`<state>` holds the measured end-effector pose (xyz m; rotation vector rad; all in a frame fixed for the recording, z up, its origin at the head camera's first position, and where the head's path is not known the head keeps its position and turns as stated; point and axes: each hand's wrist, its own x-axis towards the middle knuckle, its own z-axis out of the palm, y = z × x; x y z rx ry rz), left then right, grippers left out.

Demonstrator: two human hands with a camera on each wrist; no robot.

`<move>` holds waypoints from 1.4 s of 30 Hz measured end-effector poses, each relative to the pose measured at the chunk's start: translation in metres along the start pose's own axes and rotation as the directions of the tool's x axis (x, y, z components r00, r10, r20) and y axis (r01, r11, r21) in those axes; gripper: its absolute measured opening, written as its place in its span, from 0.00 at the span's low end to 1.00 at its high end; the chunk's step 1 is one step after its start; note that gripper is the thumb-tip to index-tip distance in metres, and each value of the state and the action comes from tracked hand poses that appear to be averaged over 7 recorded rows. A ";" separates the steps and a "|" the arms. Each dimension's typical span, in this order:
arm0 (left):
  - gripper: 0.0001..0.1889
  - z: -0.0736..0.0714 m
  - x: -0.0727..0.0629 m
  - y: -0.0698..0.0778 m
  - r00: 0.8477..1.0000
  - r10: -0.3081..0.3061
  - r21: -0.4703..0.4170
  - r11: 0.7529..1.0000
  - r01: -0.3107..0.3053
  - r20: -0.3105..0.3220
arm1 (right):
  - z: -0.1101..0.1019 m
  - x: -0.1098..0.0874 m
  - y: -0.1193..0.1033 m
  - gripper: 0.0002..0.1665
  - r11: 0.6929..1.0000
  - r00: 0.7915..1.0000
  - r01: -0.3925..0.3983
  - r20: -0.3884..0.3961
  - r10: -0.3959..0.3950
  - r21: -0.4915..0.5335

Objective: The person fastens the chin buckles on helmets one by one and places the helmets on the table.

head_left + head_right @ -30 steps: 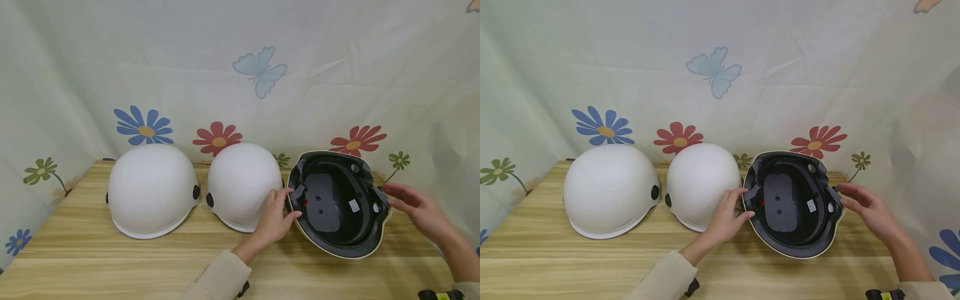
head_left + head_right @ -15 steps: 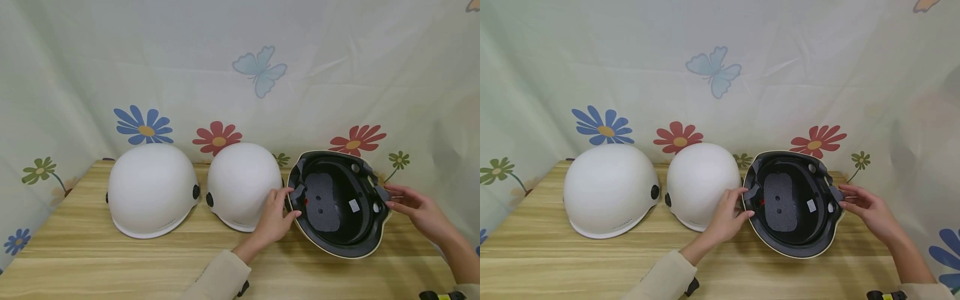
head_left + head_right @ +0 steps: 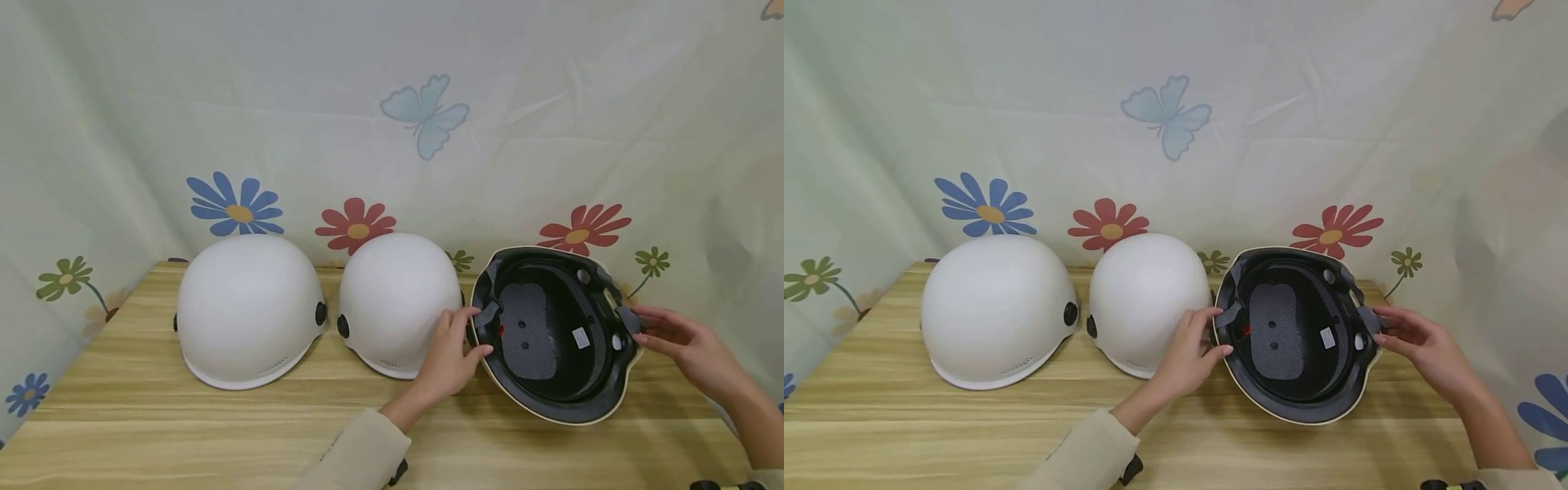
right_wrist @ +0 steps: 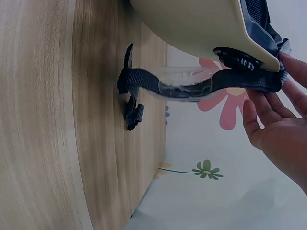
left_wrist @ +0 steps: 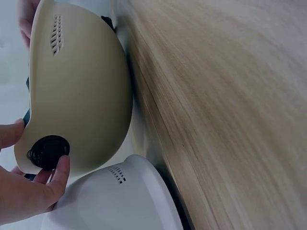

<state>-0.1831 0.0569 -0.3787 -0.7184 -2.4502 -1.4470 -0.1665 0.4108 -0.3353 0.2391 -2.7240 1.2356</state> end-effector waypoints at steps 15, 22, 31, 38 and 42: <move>0.27 0.003 -0.001 -0.003 1.000 0.023 -0.011 1.000 -0.023 -0.013 | -0.003 -0.012 0.010 0.21 0.994 0.996 -0.089 0.013 0.090 -0.063; 0.28 0.003 -0.001 -0.004 1.000 0.021 -0.009 1.000 -0.022 -0.013 | 0.000 -0.020 0.020 0.22 0.999 0.999 -0.025 0.040 0.023 0.039; 0.27 0.005 -0.002 -0.006 1.000 0.017 -0.017 1.000 -0.018 -0.018 | -0.007 -0.022 0.006 0.27 0.998 0.999 0.028 -0.018 -0.027 0.059; 0.27 0.006 -0.002 -0.007 0.999 0.022 -0.014 1.000 -0.023 -0.031 | -0.015 -0.018 -0.013 0.21 1.000 0.999 -0.012 -0.038 0.011 -0.029; 0.27 0.007 -0.003 -0.008 0.999 0.025 -0.018 1.000 -0.025 -0.035 | -0.017 -0.015 -0.023 0.18 0.999 0.999 -0.039 -0.020 0.039 -0.009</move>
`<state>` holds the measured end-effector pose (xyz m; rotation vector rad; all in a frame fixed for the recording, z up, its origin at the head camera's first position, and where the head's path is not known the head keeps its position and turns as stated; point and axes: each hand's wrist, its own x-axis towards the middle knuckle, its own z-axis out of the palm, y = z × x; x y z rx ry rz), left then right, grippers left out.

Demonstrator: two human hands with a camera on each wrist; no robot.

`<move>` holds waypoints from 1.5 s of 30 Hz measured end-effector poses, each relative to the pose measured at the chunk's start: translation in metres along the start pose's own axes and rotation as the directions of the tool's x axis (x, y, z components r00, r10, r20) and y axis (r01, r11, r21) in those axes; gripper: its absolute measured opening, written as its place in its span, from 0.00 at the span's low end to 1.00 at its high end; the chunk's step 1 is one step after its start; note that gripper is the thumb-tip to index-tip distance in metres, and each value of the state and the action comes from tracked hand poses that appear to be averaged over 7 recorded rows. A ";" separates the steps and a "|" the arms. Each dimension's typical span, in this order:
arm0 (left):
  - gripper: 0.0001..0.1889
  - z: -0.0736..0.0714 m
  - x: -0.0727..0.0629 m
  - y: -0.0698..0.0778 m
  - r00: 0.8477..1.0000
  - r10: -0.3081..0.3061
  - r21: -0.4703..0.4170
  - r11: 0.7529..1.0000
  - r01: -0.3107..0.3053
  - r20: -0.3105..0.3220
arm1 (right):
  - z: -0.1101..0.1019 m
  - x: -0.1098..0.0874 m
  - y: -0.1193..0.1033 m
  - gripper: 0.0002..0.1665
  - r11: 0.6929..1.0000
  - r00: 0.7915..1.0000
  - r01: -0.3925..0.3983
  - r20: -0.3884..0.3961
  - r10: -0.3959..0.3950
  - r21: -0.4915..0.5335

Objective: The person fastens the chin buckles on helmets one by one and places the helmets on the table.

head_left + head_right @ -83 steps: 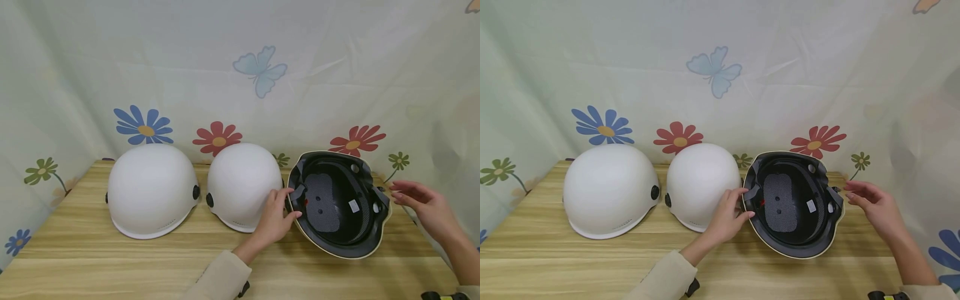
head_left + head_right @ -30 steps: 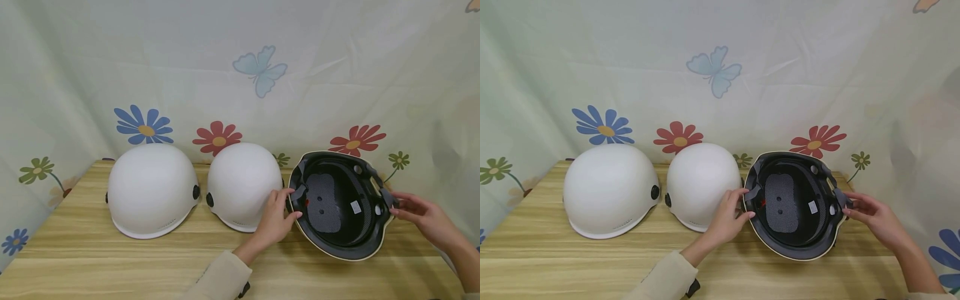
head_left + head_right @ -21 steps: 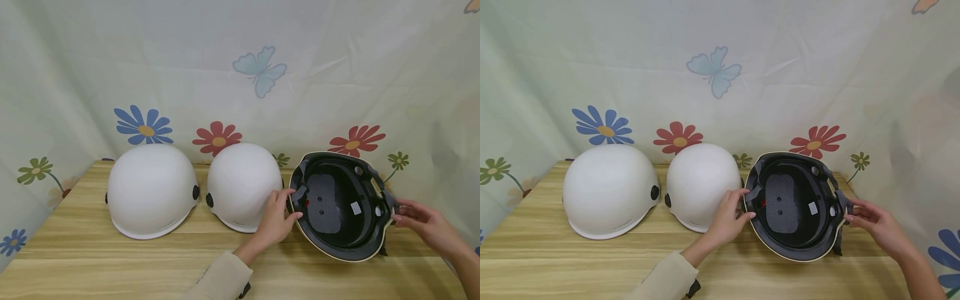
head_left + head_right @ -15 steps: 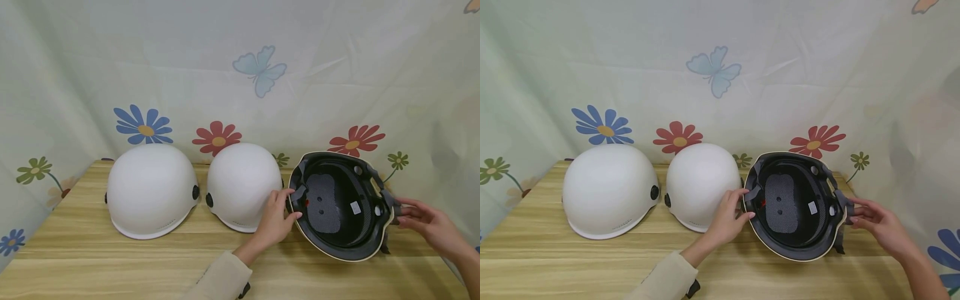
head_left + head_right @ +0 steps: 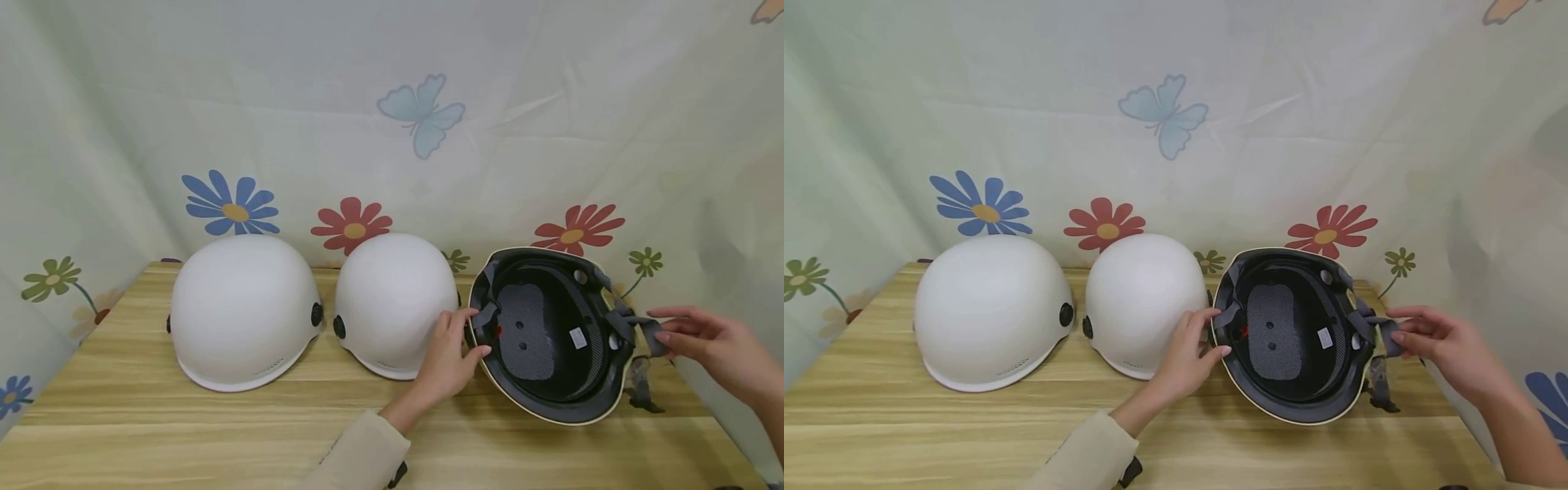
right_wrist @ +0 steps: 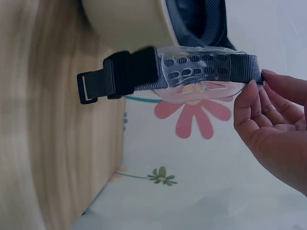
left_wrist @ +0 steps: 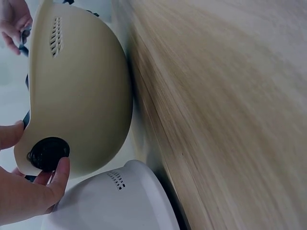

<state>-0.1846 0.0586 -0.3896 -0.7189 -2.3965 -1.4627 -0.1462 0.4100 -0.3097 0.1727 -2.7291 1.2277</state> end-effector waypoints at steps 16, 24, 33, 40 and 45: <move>0.27 0.000 0.001 0.002 1.000 -0.001 0.008 1.000 0.001 -0.009 | 0.015 0.016 -0.031 0.19 0.878 0.987 0.112 0.054 -0.154 0.466; 0.27 0.000 0.001 0.001 1.000 -0.001 0.011 1.000 0.002 -0.011 | 0.023 0.021 -0.026 0.19 0.865 0.966 0.114 0.148 -0.210 0.488; 0.27 -0.001 0.002 0.002 1.000 -0.011 0.000 1.000 0.011 0.006 | 0.030 0.018 -0.014 0.21 0.811 0.954 0.104 0.174 -0.246 0.576; 0.27 -0.001 0.001 0.003 1.000 -0.021 0.001 1.000 0.021 0.006 | 0.032 0.015 -0.011 0.22 0.785 0.964 0.112 0.123 -0.234 0.609; 0.27 0.000 0.001 0.003 1.000 -0.019 0.002 1.000 0.019 0.000 | 0.031 0.011 -0.009 0.23 0.794 0.965 0.128 0.109 -0.237 0.594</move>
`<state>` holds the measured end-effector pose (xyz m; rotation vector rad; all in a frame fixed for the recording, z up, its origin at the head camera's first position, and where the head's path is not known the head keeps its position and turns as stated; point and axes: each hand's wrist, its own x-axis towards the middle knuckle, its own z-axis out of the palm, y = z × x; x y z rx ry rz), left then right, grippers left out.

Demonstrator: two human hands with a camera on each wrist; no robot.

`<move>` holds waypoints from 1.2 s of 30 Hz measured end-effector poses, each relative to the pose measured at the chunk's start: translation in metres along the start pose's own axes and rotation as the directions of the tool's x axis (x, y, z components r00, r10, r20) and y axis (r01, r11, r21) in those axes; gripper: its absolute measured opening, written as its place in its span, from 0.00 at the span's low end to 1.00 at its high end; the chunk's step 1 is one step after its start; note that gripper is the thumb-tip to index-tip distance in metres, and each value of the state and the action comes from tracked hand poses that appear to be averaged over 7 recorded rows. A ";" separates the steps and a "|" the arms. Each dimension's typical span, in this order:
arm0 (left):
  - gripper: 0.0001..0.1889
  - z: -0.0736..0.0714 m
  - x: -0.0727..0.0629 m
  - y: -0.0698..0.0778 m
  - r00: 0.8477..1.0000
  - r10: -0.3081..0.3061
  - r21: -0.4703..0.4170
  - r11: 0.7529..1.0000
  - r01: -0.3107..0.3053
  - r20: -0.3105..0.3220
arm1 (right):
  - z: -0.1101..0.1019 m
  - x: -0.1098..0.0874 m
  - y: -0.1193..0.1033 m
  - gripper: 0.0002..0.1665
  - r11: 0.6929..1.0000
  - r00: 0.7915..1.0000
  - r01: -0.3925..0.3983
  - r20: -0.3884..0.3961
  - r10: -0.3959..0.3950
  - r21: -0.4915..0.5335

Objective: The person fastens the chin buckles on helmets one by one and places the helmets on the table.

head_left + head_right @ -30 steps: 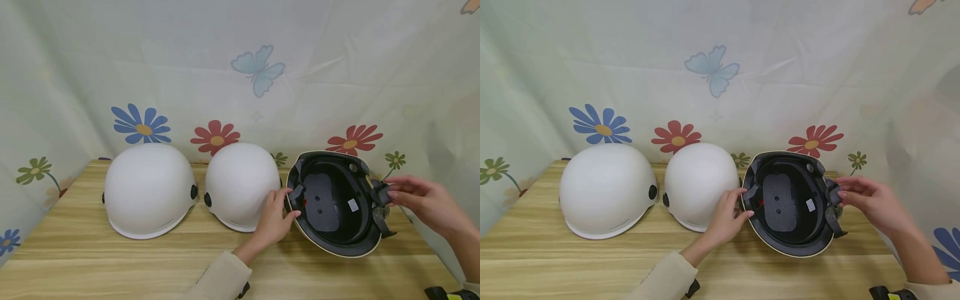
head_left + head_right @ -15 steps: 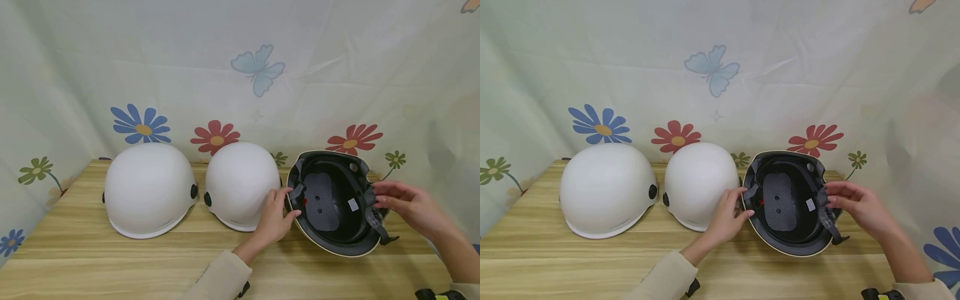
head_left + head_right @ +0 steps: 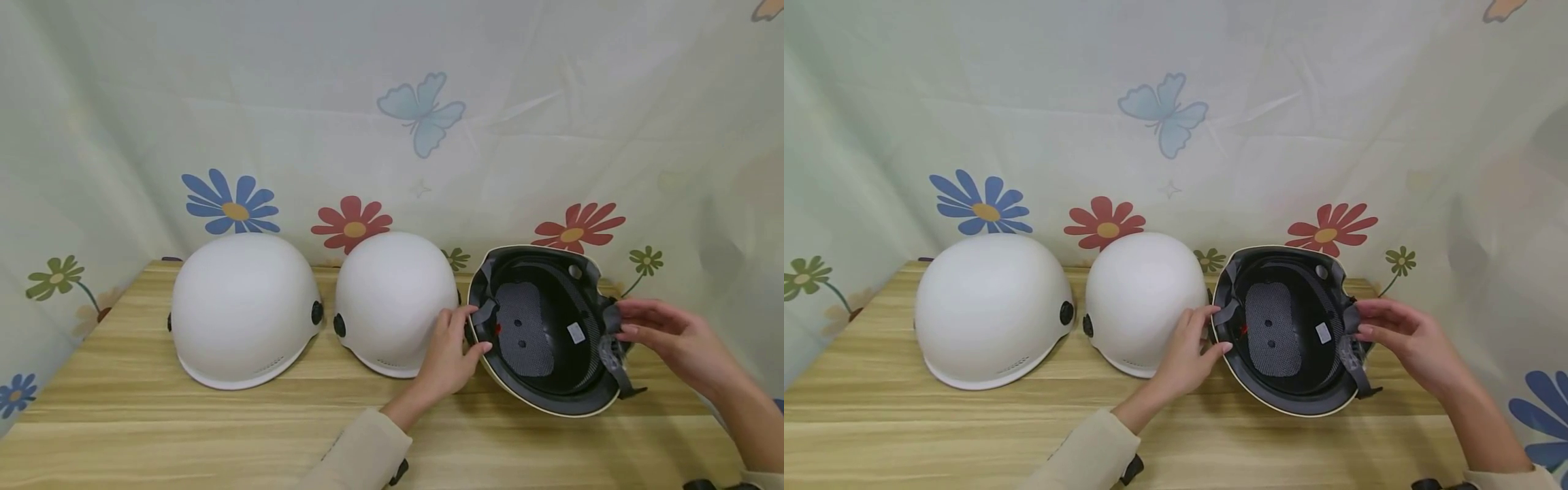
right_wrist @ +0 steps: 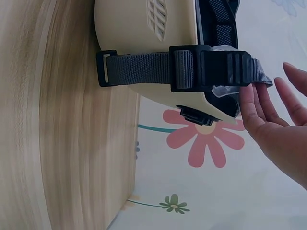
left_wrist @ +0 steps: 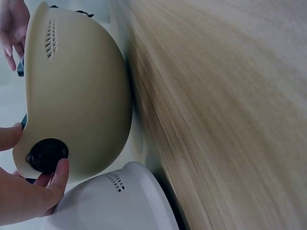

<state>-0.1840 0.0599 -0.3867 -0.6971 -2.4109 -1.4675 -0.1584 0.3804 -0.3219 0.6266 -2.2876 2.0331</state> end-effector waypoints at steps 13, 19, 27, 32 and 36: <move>0.27 0.000 0.000 0.001 1.000 0.013 -0.004 1.000 -0.013 -0.012 | -0.004 -0.012 0.002 0.22 0.998 1.000 -0.016 -0.015 0.016 -0.053; 0.27 0.001 -0.001 -0.001 1.000 0.022 -0.002 1.000 -0.022 -0.022 | -0.004 -0.012 0.004 0.21 0.996 1.000 -0.020 -0.020 0.018 -0.084; 0.27 0.002 -0.001 -0.001 0.999 0.028 0.009 1.000 -0.027 -0.027 | 0.001 -0.009 -0.004 0.15 0.961 0.994 -0.109 -0.056 0.098 -0.255; 0.27 0.002 -0.001 -0.001 1.000 0.020 0.005 1.000 -0.020 -0.021 | 0.005 -0.003 -0.010 0.15 0.937 0.991 -0.132 -0.079 0.112 -0.324; 0.27 0.001 -0.001 -0.001 1.000 0.017 0.001 1.000 -0.017 -0.021 | 0.009 0.002 -0.011 0.16 0.931 0.990 -0.138 -0.072 0.121 -0.337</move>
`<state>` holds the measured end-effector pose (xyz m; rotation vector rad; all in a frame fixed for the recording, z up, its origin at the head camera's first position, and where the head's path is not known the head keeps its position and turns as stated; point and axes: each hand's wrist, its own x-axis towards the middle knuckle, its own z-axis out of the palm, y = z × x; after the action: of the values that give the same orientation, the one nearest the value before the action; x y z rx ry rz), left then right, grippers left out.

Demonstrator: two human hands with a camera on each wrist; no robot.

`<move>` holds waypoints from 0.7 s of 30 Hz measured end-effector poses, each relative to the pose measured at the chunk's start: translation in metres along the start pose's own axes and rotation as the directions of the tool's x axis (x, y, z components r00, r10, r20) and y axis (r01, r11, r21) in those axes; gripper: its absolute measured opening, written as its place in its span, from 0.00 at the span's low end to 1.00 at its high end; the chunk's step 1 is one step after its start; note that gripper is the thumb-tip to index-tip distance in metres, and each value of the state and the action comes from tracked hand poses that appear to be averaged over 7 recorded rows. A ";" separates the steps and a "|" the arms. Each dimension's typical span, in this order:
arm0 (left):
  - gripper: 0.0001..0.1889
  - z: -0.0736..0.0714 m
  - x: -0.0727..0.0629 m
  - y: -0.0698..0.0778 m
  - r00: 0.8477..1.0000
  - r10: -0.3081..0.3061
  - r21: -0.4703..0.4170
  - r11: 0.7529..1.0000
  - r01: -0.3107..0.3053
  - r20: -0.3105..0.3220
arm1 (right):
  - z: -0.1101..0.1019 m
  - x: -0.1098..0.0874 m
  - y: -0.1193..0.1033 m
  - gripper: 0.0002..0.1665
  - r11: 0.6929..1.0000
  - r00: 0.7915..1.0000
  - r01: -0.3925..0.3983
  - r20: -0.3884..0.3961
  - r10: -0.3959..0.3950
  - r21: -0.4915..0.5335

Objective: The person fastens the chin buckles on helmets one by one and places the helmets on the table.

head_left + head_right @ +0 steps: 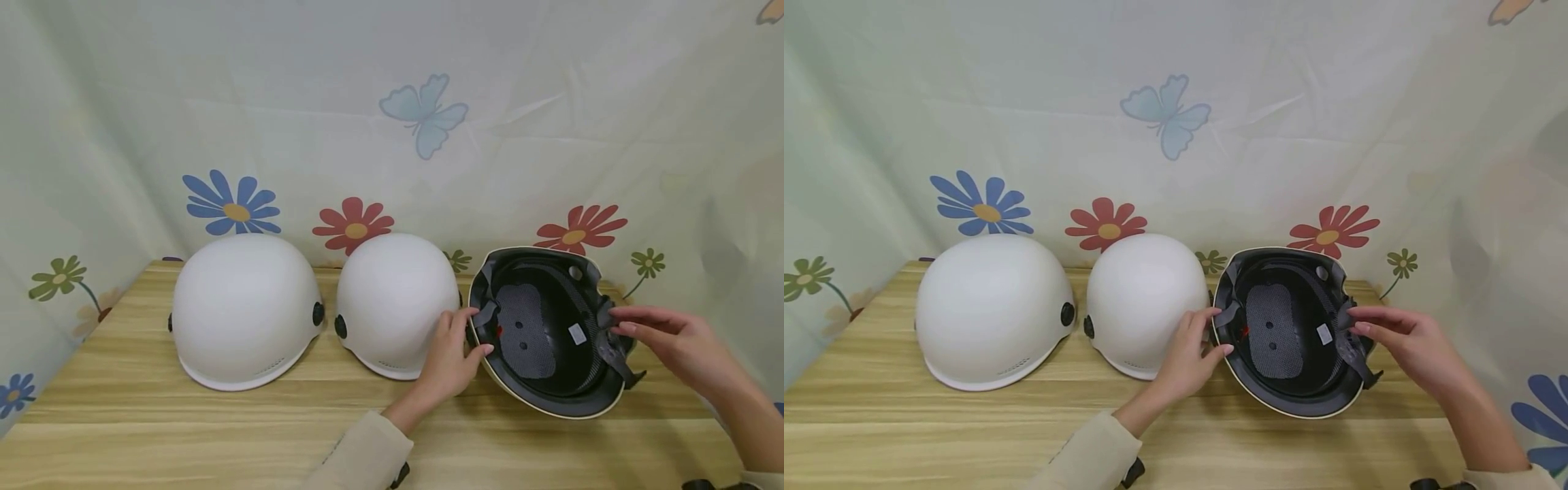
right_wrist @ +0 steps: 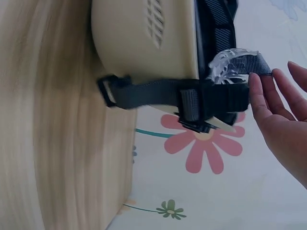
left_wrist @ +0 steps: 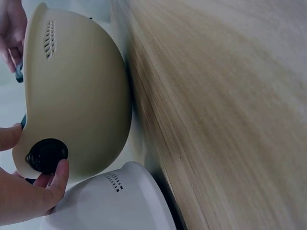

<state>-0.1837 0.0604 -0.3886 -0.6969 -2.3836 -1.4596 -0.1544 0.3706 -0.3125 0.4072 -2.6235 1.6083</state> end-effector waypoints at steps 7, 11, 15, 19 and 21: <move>0.27 0.000 0.000 0.000 1.000 0.001 0.004 1.000 -0.001 -0.005 | 0.005 0.002 0.002 0.17 0.997 0.999 -0.003 0.039 0.006 -0.082; 0.27 0.000 0.000 0.000 1.000 -0.001 0.003 1.000 0.001 -0.013 | 0.003 0.000 0.003 0.16 0.997 1.000 0.008 0.021 -0.006 -0.075; 0.27 0.001 0.001 0.000 0.999 0.017 0.016 1.000 -0.016 -0.031 | 0.001 -0.001 0.004 0.17 0.999 1.000 0.016 0.012 -0.016 -0.037; 0.27 0.002 0.001 0.001 0.999 0.016 0.027 1.000 -0.015 -0.036 | -0.001 -0.002 0.006 0.17 1.000 1.000 0.025 0.006 -0.025 0.008; 0.27 0.002 0.001 0.001 0.999 0.009 0.032 0.999 -0.008 -0.035 | -0.001 -0.002 0.007 0.17 0.999 1.000 0.029 0.001 -0.030 0.022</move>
<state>-0.1834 0.0626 -0.3880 -0.6675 -2.3699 -1.4152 -0.1546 0.3752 -0.3179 0.4463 -2.5906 1.6302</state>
